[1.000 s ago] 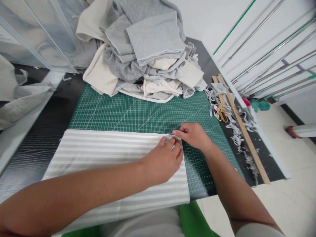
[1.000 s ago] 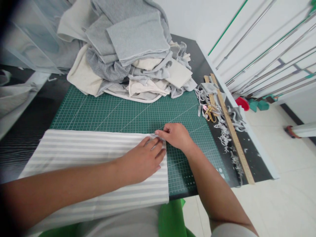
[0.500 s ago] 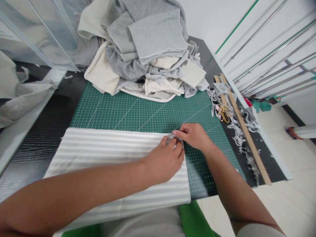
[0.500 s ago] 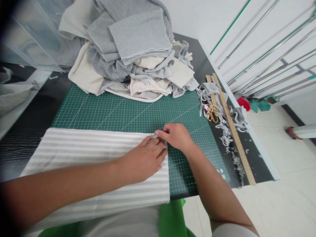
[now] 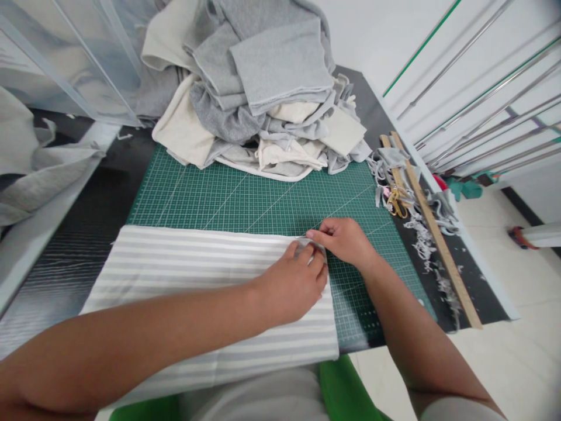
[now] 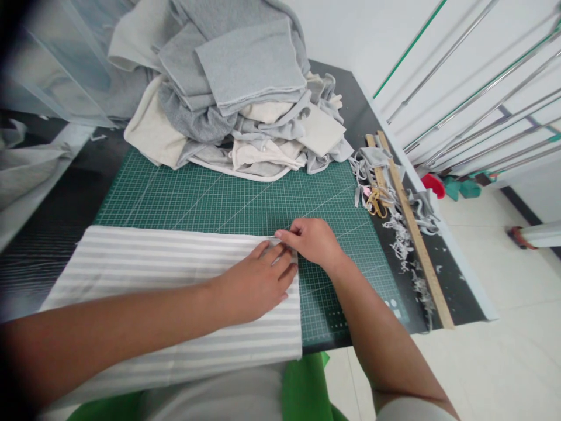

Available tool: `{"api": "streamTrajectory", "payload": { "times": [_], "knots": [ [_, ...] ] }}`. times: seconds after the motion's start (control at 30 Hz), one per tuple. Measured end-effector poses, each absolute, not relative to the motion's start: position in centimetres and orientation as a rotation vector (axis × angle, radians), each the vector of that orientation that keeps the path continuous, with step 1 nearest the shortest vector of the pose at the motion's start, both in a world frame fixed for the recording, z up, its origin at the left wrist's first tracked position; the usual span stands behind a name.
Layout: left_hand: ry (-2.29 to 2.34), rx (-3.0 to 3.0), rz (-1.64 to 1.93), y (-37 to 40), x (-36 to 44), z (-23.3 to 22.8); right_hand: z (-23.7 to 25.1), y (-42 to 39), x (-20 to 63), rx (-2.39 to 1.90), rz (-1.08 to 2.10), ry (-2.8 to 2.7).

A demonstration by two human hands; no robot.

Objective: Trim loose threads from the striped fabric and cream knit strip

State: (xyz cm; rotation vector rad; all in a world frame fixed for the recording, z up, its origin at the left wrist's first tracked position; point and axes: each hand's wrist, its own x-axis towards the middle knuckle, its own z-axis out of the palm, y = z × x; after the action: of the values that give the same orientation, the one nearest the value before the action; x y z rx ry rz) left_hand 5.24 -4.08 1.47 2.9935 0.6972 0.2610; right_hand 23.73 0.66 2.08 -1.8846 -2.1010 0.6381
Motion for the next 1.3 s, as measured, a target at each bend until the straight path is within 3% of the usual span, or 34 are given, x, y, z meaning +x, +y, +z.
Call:
{"api": "streamTrajectory", "payload": {
  "times": [1.3],
  "knots": [
    [0.719,2.983,0.274,-4.3,5.2,1.3,2.0,0.8,23.0,-1.905,0.617,-2.134]
  ]
}}
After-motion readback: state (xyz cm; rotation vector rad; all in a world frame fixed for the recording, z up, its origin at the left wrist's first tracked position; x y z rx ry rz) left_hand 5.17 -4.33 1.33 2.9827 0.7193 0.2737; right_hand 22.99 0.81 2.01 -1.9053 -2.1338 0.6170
